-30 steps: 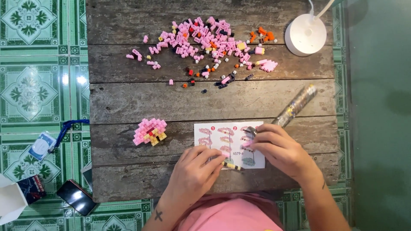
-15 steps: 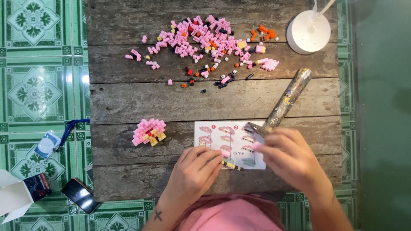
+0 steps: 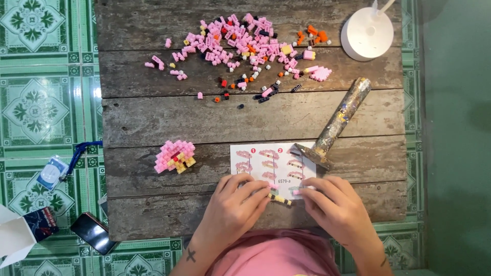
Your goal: Assembling a small figure using interlocking plastic toy blocks while following a printed instruction sheet and using a small toy hammer to secure parts.
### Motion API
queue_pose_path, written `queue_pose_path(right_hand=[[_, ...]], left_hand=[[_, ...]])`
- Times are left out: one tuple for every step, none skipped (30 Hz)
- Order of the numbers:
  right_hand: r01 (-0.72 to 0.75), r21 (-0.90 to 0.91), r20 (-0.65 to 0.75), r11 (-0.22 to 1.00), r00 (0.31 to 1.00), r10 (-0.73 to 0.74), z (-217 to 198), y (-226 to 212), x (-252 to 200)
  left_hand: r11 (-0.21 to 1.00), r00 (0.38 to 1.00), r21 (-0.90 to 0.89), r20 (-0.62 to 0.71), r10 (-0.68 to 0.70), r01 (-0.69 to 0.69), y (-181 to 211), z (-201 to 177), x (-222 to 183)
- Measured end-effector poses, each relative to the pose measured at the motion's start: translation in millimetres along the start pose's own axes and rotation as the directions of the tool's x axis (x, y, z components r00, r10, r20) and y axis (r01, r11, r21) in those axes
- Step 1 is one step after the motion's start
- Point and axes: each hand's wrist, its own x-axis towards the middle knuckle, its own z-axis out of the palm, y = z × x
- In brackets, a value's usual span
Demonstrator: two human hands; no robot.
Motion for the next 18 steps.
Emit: queue_pose_path(right_hand=[[0.003, 0.001, 0.000, 1.000, 1.000, -0.003, 0, 1, 0], [0.006, -0.008, 0.017, 1.000, 1.000, -0.006, 0, 2, 0], [0.009, -0.016, 0.034, 1.000, 0.999, -0.008, 0, 2, -1], [0.010, -0.017, 0.035, 1.000, 0.999, -0.010, 0, 1, 2], [0.023, 0.012, 0.013, 1.000, 1.000, -0.023, 1, -1, 5], [0.035, 0.041, -0.010, 0.999, 0.999, -0.034, 2, -2, 8], [0.034, 0.040, -0.011, 0.999, 0.999, -0.034, 4, -4, 11], [0.039, 0.088, -0.025, 0.995, 0.999, -0.036, 7, -7, 13], [0.043, 0.136, -0.040, 0.990, 0.998, -0.038, 10, -10, 15], [0.044, 0.136, -0.041, 0.990, 0.998, -0.039, 14, -11, 17], [0.018, 0.159, -0.049, 0.987, 0.999, -0.011, 18, -12, 19], [-0.007, 0.183, -0.055, 0.983, 0.998, 0.018, 22, -14, 20], [-0.007, 0.183, -0.053, 0.983, 0.998, 0.017, 24, -14, 21], [0.002, 0.185, -0.073, 0.983, 0.997, 0.011, 26, -14, 21], [0.012, 0.186, -0.092, 0.983, 0.996, 0.005, 28, -14, 22], [0.012, 0.185, -0.091, 0.983, 0.996, 0.005, 30, -13, 22], [0.010, 0.192, -0.091, 0.981, 0.996, 0.008, 31, -13, 22], [0.008, 0.198, -0.092, 0.980, 0.996, 0.010, 32, -13, 22]], left_hand=[[1.000, 1.000, 0.002, -0.002, -0.001, 0.001, 0, 0, 0], [1.000, 1.000, -0.012, 0.002, -0.008, 0.008, 0, 0, -1], [1.000, 1.000, -0.026, 0.005, -0.015, 0.015, 0, 0, -1], [1.000, 1.000, -0.025, 0.004, -0.015, 0.015, 0, 1, -2], [1.000, 1.000, -0.020, 0.000, -0.017, 0.017, -1, 1, -2], [1.000, 1.000, -0.015, -0.001, -0.017, 0.017, -1, 2, -2], [1.000, 1.000, -0.015, -0.001, -0.016, 0.016, -2, 3, -2], [1.000, 1.000, -0.021, 0.008, -0.018, 0.018, -2, 3, -3], [0.999, 1.000, -0.028, 0.017, -0.020, 0.021, -3, 4, -4], [0.999, 1.000, -0.027, 0.016, -0.020, 0.020, -3, 3, -3], [0.999, 1.000, -0.031, 0.017, -0.021, 0.021, -4, 3, -3], [0.999, 1.000, -0.037, 0.018, -0.023, 0.024, -3, 3, -3], [0.999, 1.000, -0.038, 0.017, -0.025, 0.025, -3, 3, -4], [0.999, 1.000, -0.031, 0.016, -0.023, 0.024, -4, 3, -4], [0.999, 1.000, -0.024, 0.015, -0.022, 0.022, -4, 4, -5], [0.999, 1.000, -0.025, 0.014, -0.022, 0.023, -4, 3, -5], [0.999, 1.000, -0.024, 0.014, -0.022, 0.022, -3, 3, -4], [1.000, 1.000, -0.023, 0.015, -0.020, 0.020, -3, 2, -4]])
